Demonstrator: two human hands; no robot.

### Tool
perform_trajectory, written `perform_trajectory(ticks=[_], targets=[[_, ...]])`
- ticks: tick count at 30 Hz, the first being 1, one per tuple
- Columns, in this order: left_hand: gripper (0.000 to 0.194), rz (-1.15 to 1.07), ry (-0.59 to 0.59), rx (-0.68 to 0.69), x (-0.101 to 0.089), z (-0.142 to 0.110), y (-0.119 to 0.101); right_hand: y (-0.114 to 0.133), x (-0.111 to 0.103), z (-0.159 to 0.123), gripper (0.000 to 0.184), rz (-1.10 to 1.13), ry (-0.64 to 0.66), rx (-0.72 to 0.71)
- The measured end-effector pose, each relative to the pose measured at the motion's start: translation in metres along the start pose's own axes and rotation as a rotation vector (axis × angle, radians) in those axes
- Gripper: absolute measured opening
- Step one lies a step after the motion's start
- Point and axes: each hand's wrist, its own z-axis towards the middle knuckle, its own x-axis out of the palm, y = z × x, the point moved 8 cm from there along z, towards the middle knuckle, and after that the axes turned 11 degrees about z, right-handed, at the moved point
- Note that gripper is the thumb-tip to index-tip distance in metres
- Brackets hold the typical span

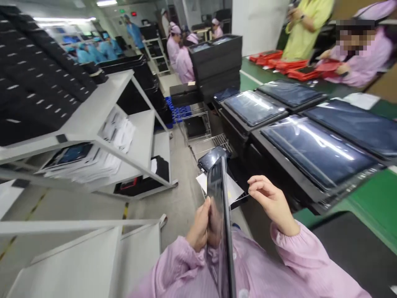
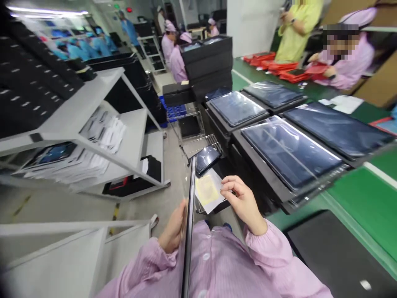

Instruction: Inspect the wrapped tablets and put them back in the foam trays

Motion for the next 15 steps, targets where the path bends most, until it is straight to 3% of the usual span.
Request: perform_trajectory(ticks=[3, 6, 10, 15], targets=[[0.026, 0.063, 0.083, -0.031, 0.021, -0.007, -0.004, 0.073, 0.0, -0.019, 0.01, -0.055, 0.062, -0.287], [0.041, 0.151, 0.176, 0.004, 0.037, -0.014, -0.011, 0.114, 0.014, -0.036, 0.012, -0.164, 0.2, -0.479], [0.064, 0.234, 0.325, 0.027, 0.052, -0.024, -0.013, 0.125, 0.027, -0.053, 0.015, -0.282, 0.291, -0.543], [0.058, 0.316, 0.365, -0.004, 0.05, -0.024, -0.004, 0.119, 0.026, -0.062, 0.017, -0.395, 0.254, -0.411]])
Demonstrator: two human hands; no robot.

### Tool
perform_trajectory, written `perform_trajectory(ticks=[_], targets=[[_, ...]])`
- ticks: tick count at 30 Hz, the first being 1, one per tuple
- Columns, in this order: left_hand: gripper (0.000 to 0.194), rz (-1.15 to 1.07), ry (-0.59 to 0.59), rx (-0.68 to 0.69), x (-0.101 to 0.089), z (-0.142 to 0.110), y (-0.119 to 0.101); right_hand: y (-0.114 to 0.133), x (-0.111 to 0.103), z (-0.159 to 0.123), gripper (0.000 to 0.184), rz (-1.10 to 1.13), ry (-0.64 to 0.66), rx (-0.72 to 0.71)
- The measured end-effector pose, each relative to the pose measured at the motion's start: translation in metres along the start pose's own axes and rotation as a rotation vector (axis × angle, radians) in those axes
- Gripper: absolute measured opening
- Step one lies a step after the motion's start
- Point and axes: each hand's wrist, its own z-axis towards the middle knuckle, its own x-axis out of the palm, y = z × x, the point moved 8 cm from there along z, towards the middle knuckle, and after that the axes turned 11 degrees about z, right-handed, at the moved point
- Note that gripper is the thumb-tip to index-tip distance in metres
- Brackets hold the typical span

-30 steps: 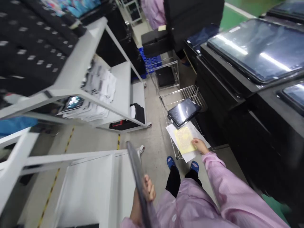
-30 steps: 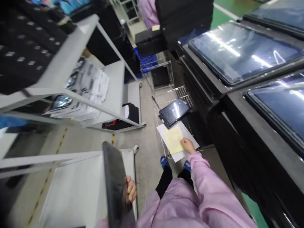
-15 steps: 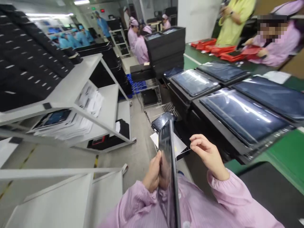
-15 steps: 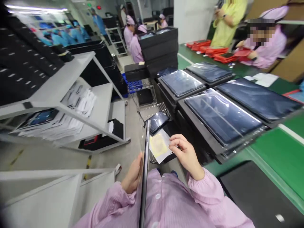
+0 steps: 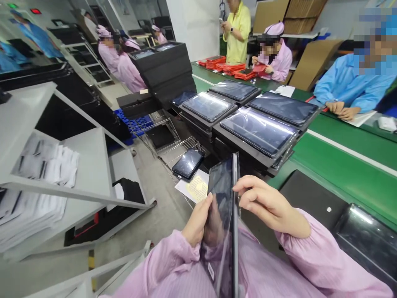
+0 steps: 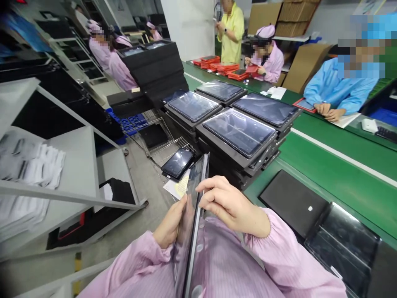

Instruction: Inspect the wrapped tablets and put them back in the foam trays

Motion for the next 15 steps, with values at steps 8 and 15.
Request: perform_trajectory(ticks=[8, 15], targets=[[0.045, 0.04, 0.099, -0.014, 0.005, -0.002, 0.003, -0.003, 0.01, 0.0, 0.023, 0.08, 0.186, 0.227], [0.048, 0.017, 0.124, -0.028, 0.003, 0.001, 0.006, -0.01, 0.019, 0.002, 0.016, 0.106, 0.217, 0.275]])
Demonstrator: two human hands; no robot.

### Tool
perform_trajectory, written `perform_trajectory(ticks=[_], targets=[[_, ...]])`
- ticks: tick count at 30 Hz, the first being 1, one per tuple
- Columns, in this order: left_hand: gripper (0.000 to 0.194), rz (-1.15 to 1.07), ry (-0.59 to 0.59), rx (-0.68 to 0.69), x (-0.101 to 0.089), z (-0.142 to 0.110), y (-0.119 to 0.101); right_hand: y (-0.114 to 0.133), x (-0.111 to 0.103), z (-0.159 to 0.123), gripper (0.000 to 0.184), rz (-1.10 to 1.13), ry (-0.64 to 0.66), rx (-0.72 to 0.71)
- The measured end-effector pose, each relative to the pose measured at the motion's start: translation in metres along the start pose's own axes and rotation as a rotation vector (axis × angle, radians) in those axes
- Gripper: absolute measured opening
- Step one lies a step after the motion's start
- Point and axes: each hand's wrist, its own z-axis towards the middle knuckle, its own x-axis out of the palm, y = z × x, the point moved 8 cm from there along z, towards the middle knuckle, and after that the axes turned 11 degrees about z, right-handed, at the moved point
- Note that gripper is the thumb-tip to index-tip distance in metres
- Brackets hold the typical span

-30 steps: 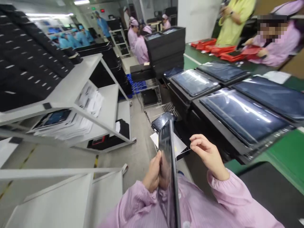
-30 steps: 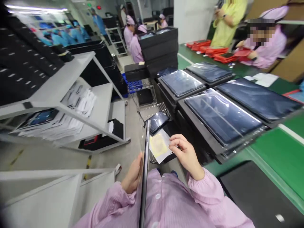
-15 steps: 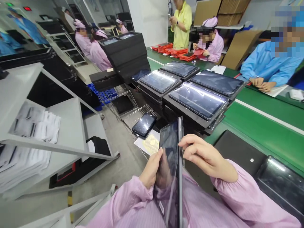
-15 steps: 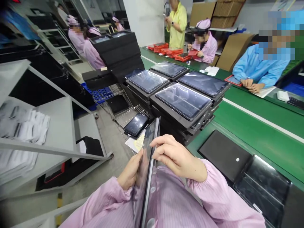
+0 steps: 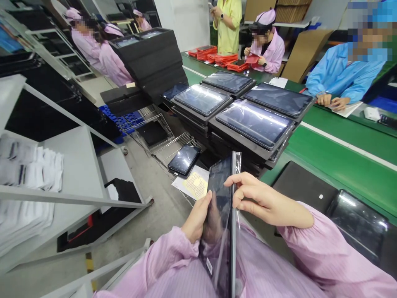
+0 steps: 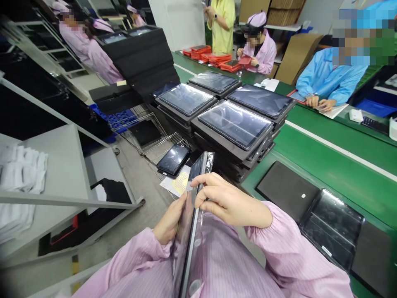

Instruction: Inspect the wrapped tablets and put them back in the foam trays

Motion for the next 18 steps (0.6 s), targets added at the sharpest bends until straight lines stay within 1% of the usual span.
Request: perform_trajectory(ticks=[6, 10, 18], targets=[[0.042, -0.008, -0.014, -0.023, -0.0036, 0.001, 0.0027, -0.0051, 0.0007, 0.0042, 0.013, 0.017, -0.05, -0.006], [0.043, -0.001, -0.029, -0.021, -0.0045, 0.002, 0.0008, -0.0069, 0.0008, 0.005, 0.013, 0.02, -0.057, -0.005], [0.047, 0.004, -0.024, -0.03, -0.0028, 0.0041, -0.0042, -0.0097, -0.0033, 0.0102, 0.021, 0.042, -0.054, -0.009]])
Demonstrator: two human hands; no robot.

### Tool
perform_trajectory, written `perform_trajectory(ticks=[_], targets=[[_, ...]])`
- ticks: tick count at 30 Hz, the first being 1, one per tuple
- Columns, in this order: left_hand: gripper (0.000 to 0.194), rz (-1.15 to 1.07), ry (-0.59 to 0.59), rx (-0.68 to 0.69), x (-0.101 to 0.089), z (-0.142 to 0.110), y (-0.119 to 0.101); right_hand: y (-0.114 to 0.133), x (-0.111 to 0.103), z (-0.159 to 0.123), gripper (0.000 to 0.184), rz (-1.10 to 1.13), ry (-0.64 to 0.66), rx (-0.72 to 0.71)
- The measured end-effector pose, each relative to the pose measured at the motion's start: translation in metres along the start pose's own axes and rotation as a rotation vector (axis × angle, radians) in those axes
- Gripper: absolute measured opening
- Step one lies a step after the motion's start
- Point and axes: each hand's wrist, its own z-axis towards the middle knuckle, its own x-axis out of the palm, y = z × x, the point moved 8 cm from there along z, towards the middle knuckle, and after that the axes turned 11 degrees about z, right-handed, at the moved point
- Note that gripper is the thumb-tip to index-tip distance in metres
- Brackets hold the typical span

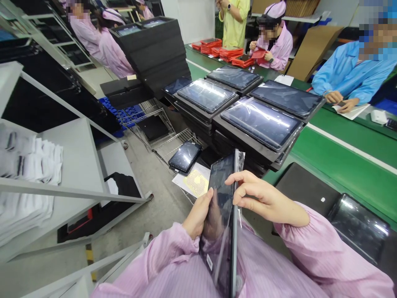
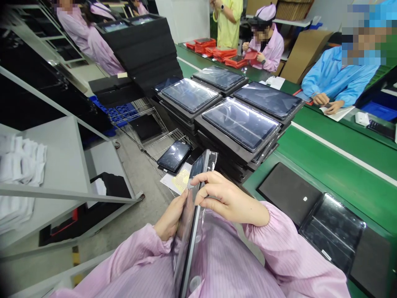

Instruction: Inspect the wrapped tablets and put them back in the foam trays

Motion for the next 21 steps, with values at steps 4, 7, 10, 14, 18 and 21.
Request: perform_trajectory(ticks=[4, 7, 10, 14, 18, 21], targets=[[0.053, 0.028, -0.013, 0.033, -0.002, 0.001, -0.005, -0.003, -0.002, 0.003, 0.02, 0.063, -0.001, 0.01], [0.054, 0.045, -0.053, 0.044, -0.005, 0.001, -0.008, -0.004, -0.003, 0.006, 0.017, 0.105, 0.01, -0.007], [0.053, 0.045, -0.055, 0.055, -0.006, 0.0, -0.011, -0.005, -0.006, 0.009, 0.019, 0.136, 0.038, -0.01], [0.057, 0.06, -0.05, 0.088, -0.007, 0.001, -0.014, -0.005, -0.008, 0.013, 0.019, 0.15, 0.057, -0.02], [0.062, 0.043, -0.052, 0.091, -0.009, 0.003, -0.013, -0.004, -0.008, 0.017, 0.015, 0.139, 0.048, -0.036], [0.062, 0.04, -0.047, 0.068, -0.009, 0.005, -0.012, -0.004, -0.008, 0.02, 0.013, 0.14, 0.034, -0.045]])
